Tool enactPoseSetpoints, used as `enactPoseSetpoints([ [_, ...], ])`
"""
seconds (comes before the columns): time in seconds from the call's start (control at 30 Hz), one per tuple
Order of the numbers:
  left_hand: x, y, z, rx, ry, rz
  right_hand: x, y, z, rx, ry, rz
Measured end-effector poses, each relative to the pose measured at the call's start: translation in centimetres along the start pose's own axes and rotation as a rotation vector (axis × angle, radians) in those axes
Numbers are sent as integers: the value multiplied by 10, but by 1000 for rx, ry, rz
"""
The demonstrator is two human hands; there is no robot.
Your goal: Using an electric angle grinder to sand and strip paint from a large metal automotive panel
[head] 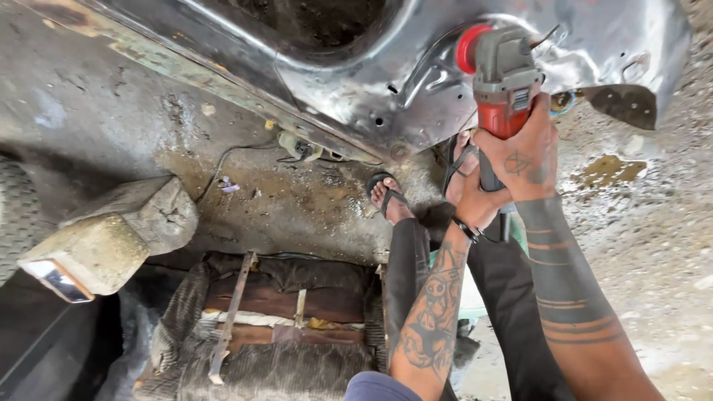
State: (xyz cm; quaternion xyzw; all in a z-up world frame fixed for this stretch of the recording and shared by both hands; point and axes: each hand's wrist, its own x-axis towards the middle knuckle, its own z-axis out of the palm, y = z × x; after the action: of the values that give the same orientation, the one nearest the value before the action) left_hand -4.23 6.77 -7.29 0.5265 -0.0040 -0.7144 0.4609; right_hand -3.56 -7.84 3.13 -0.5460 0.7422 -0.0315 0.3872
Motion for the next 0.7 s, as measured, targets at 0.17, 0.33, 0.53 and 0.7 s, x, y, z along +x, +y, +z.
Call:
enactPoseSetpoints([
  [0.17, -20, 37, -7, 9, -13, -69, -16, -9, 9, 5, -51, 107],
  [0.33, -1, 17, -3, -30, -29, -68, -10, -10, 15, -14, -5, 120],
  [0.53, -6, 23, 1, -137, -27, -66, -15, -29, 14, -69, -32, 103],
  [0.7, 6, 9, -19, -109, -40, -65, -10, -22, 28, -124, 20, 113],
])
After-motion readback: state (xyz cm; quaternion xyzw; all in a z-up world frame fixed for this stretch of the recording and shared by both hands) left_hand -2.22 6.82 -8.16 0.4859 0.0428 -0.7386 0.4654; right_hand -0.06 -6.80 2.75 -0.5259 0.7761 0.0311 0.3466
